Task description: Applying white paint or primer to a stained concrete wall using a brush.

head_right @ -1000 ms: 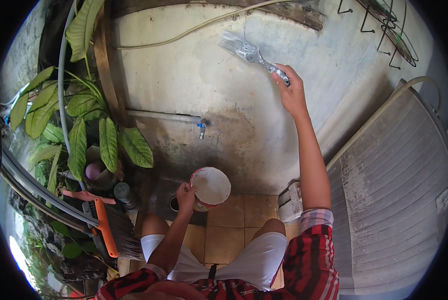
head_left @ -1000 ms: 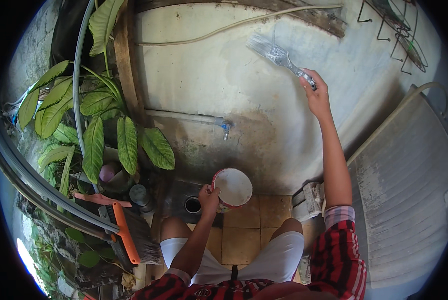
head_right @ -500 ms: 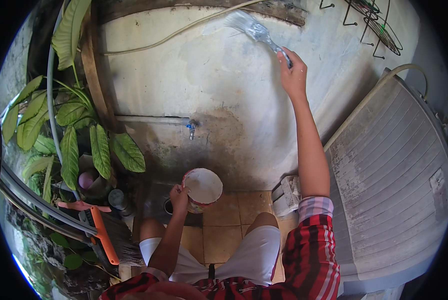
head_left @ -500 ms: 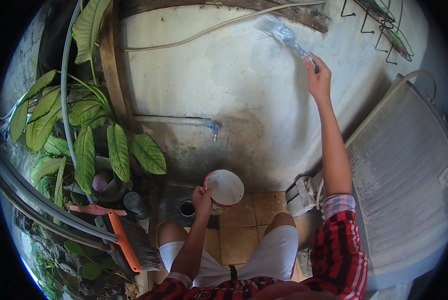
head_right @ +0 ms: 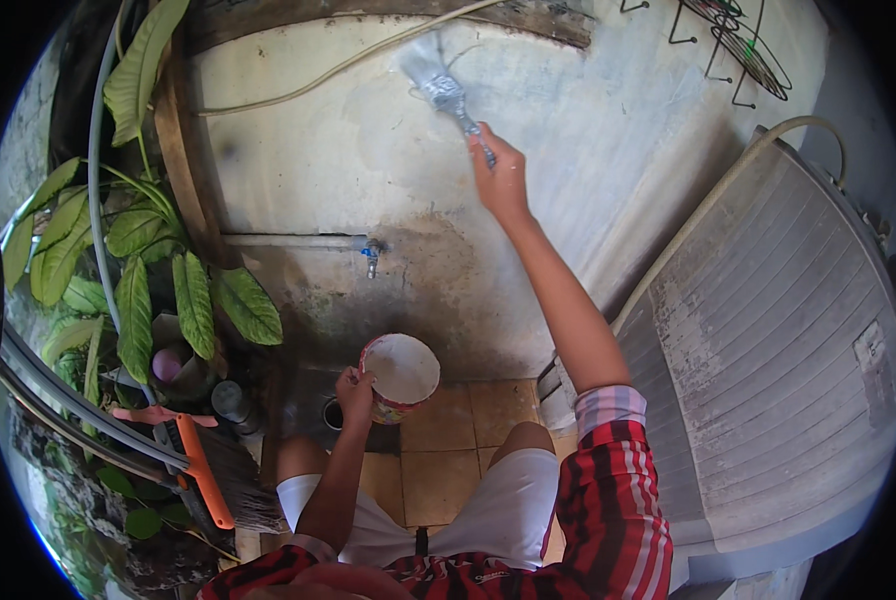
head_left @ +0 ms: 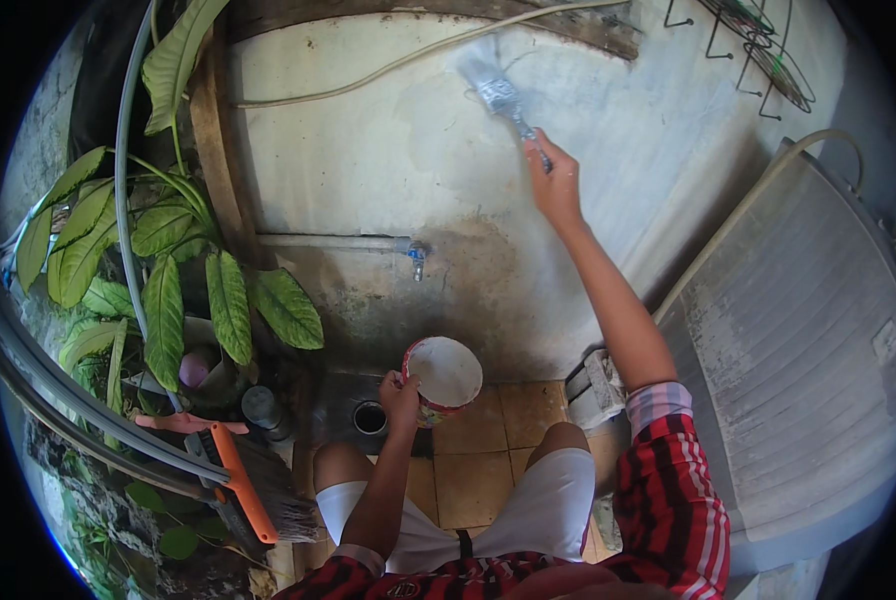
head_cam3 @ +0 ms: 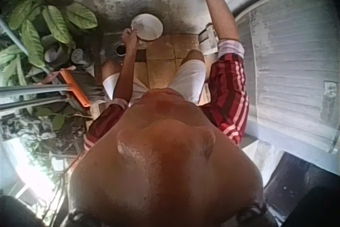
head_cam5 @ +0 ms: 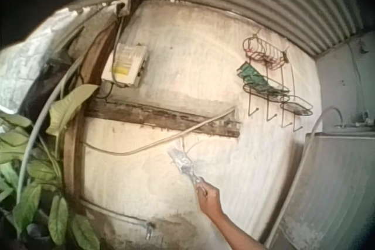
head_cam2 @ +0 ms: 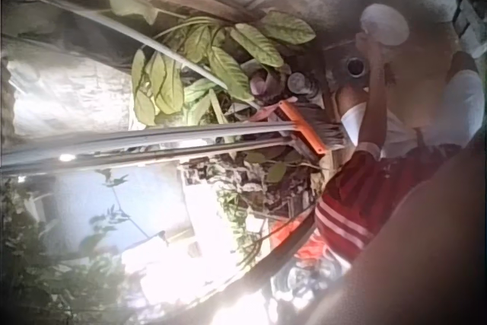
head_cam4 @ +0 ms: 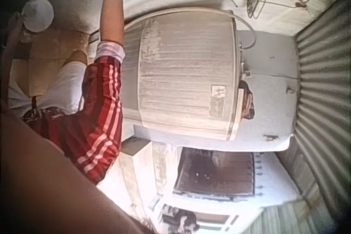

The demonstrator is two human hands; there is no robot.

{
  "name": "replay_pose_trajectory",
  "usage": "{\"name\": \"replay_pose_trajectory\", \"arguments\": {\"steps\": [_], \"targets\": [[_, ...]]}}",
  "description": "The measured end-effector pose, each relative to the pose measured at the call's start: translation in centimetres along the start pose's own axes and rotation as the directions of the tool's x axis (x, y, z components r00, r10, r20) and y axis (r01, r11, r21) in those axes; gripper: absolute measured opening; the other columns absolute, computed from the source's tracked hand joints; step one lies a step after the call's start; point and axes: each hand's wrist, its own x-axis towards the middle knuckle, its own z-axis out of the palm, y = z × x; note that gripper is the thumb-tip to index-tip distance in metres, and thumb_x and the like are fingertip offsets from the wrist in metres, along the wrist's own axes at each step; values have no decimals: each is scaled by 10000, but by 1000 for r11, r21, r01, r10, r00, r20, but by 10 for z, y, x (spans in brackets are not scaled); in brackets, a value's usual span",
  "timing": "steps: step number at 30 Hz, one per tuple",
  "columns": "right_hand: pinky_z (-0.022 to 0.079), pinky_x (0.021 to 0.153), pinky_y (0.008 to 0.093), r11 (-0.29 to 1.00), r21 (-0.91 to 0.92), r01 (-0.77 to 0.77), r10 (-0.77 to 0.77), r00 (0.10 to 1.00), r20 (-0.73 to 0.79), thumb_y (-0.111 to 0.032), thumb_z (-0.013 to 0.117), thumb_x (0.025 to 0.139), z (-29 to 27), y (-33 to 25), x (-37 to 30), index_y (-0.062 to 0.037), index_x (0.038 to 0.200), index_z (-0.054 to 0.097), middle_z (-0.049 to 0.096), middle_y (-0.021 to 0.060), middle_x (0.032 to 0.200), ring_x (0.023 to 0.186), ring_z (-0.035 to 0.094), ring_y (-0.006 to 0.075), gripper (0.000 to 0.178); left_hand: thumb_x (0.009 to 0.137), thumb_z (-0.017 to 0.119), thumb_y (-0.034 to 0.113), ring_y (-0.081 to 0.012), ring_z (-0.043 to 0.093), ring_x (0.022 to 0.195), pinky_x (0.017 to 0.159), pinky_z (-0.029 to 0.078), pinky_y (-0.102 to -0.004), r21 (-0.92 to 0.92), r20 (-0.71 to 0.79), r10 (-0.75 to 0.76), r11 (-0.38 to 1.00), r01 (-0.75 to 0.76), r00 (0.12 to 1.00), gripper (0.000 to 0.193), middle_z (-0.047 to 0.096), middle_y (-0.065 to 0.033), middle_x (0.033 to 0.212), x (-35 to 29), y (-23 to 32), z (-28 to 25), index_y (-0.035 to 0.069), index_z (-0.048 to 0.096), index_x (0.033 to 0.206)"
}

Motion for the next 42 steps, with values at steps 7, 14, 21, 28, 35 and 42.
{"name": "replay_pose_trajectory", "arguments": {"steps": [7,14,21,28,35,42], "targets": [[474,617,320,965,-263,2,-2,1000,-1,-153,621,956,-49,6,-18,71,1130,655,643,224,789,610,561,237,285,774,637,12,-62,421,590,518,346,-253,-55,-1,25,998,-25,1000,211,473,23,666,2,-14,1,83,447,717],[478,613,335,935,-300,-189,190,981,-27,-188,638,951,-113,-25,-30,52,1131,666,666,191,780,619,585,214,301,770,640,14,-59,419,591,533,347,-250,-8,28,-58,998,59,998,220,470,28,661,-3,-1,2,89,441,713],[527,748,412,919,-258,297,-199,917,345,-156,635,930,-29,-32,21,35,1078,675,681,238,977,860,658,393,244,770,642,17,-59,426,603,556,357,-252,24,19,18,1000,-19,1000,219,473,29,665,-3,-6,-3,82,441,714],[532,692,407,810,-581,81,-87,996,18,-160,620,937,-120,-3,-22,49,1086,687,676,262,897,754,665,394,264,769,648,13,-56,424,615,558,347,-254,5,20,20,1000,-20,1000,214,482,27,675,1,-10,3,83,450,724],[458,574,345,895,-391,-216,152,970,-187,-243,627,954,-156,-43,-18,42,1098,687,670,189,750,624,583,153,325,769,633,12,-64,413,635,579,348,-254,20,40,-59,998,58,997,188,454,26,687,0,-7,-1,79,462,730],[467,576,374,934,-343,-102,111,994,7,-179,563,981,-43,-17,-48,46,1089,672,576,318,788,612,526,441,273,765,628,0,-63,421,638,597,353,-246,27,11,8,1000,-8,1000,202,465,29,687,-1,-6,-4,86,451,721]]}}
